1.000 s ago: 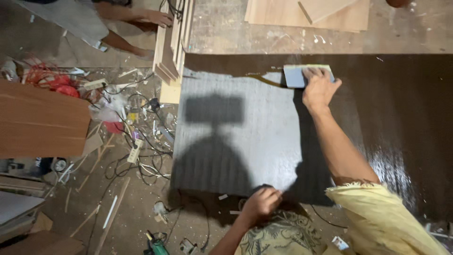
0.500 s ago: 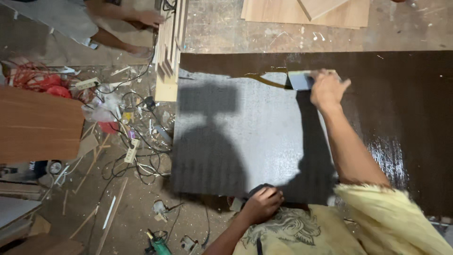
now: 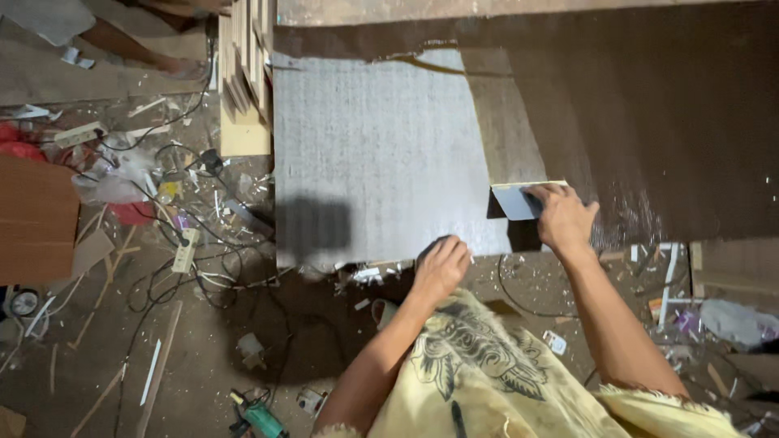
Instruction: The person pours glue from a bottle onto a rectangular board and spreads it across the surface with a scraper.
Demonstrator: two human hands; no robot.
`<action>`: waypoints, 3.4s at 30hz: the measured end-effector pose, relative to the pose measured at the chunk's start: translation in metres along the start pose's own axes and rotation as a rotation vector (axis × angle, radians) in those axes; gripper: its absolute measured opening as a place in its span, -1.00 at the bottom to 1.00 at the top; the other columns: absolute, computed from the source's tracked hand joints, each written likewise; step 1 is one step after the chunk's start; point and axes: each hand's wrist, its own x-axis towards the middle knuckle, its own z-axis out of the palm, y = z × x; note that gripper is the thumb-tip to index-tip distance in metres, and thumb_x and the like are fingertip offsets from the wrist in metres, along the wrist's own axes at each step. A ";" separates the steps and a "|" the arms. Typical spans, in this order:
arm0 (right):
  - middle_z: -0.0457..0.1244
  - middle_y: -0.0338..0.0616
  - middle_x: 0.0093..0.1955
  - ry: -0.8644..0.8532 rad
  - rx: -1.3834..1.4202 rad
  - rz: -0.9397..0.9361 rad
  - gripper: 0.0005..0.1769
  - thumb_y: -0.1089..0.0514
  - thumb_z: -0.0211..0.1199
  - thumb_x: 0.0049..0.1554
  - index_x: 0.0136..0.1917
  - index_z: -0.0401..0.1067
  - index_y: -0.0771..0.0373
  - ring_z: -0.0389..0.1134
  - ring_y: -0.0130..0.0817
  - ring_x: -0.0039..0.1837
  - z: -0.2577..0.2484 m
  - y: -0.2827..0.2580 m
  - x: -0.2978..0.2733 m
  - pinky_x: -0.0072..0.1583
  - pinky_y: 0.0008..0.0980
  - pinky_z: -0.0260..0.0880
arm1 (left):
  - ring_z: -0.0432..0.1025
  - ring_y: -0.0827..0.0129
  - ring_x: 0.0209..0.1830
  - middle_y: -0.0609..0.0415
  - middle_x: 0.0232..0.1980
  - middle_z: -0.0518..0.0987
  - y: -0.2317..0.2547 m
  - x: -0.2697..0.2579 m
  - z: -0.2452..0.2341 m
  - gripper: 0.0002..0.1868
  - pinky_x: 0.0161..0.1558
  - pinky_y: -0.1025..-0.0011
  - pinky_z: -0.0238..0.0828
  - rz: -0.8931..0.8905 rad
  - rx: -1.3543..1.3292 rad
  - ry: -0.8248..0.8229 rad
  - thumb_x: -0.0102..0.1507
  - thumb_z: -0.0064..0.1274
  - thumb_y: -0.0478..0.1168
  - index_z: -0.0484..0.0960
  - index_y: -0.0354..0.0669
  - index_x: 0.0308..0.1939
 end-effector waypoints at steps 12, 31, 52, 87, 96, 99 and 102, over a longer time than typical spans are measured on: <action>0.25 -0.47 0.47 -0.035 0.046 -0.048 -0.23 0.24 -0.03 0.02 0.42 0.37 -0.41 0.28 -0.15 0.47 0.031 0.013 -0.137 0.17 0.33 0.38 | 0.39 0.09 0.02 0.04 -0.27 0.39 -0.015 -0.033 -0.017 -0.91 0.09 0.26 0.40 -0.021 0.108 -0.013 0.31 -0.05 -0.33 0.55 -0.23 -0.28; 0.32 -0.38 0.19 0.366 0.198 -0.085 -0.29 0.33 0.21 -0.08 0.24 0.52 -0.35 0.22 -0.15 0.33 -0.123 -0.191 0.242 0.13 0.39 0.12 | 0.45 0.06 -0.04 -0.04 -0.01 0.58 -0.062 -0.057 -0.100 -0.89 -0.14 0.23 0.48 -0.159 0.075 0.047 0.41 0.08 -0.36 0.63 -0.39 -0.10; 0.25 -0.43 0.40 0.138 0.005 -0.025 -0.28 0.29 0.14 0.06 0.40 0.45 -0.35 0.23 -0.21 0.45 -0.021 -0.115 -0.024 0.20 0.41 0.29 | 0.42 0.07 -0.02 0.02 -0.27 0.45 -0.063 -0.072 -0.096 -0.93 0.01 0.20 0.47 -0.121 0.124 0.011 0.29 0.02 -0.34 0.60 -0.25 -0.27; 0.24 -0.24 0.36 0.240 0.190 -0.069 -0.32 0.34 0.20 0.05 0.32 0.47 -0.34 0.13 -0.07 0.42 -0.138 -0.284 0.260 0.22 0.54 0.04 | 0.51 -0.01 0.09 -0.17 0.12 0.61 -0.129 -0.118 -0.189 -0.83 0.00 0.10 0.55 -0.172 0.101 0.003 0.38 0.00 -0.43 0.63 -0.38 0.02; 0.30 -0.17 0.39 0.149 0.026 -0.118 -0.53 0.23 0.04 0.18 0.33 0.48 0.22 0.19 -0.03 0.43 -0.073 -0.239 0.240 0.24 0.62 0.03 | 0.58 0.11 -0.08 -0.05 -0.08 0.68 -0.138 -0.131 -0.165 -0.93 -0.11 0.23 0.64 -0.150 0.161 0.220 0.33 0.14 -0.39 0.72 -0.29 -0.14; 0.34 -0.27 0.40 0.170 -0.017 -0.151 -0.53 0.21 -0.02 0.20 0.25 0.57 -0.03 0.26 -0.06 0.38 -0.065 -0.230 0.158 0.17 0.60 0.11 | 0.55 0.11 0.03 -0.02 -0.05 0.67 -0.139 -0.156 -0.148 -0.88 -0.02 0.26 0.59 -0.131 0.164 0.165 0.37 0.06 -0.32 0.70 -0.21 -0.08; 0.31 -0.35 0.38 0.154 -0.038 -0.139 -0.49 0.17 -0.04 0.18 0.28 0.55 -0.18 0.24 -0.11 0.38 -0.054 -0.222 0.072 0.16 0.52 0.18 | 0.51 0.12 0.10 -0.03 -0.03 0.65 -0.133 -0.152 -0.162 -0.85 0.05 0.24 0.54 -0.158 0.107 0.076 0.38 0.04 -0.31 0.67 -0.25 -0.03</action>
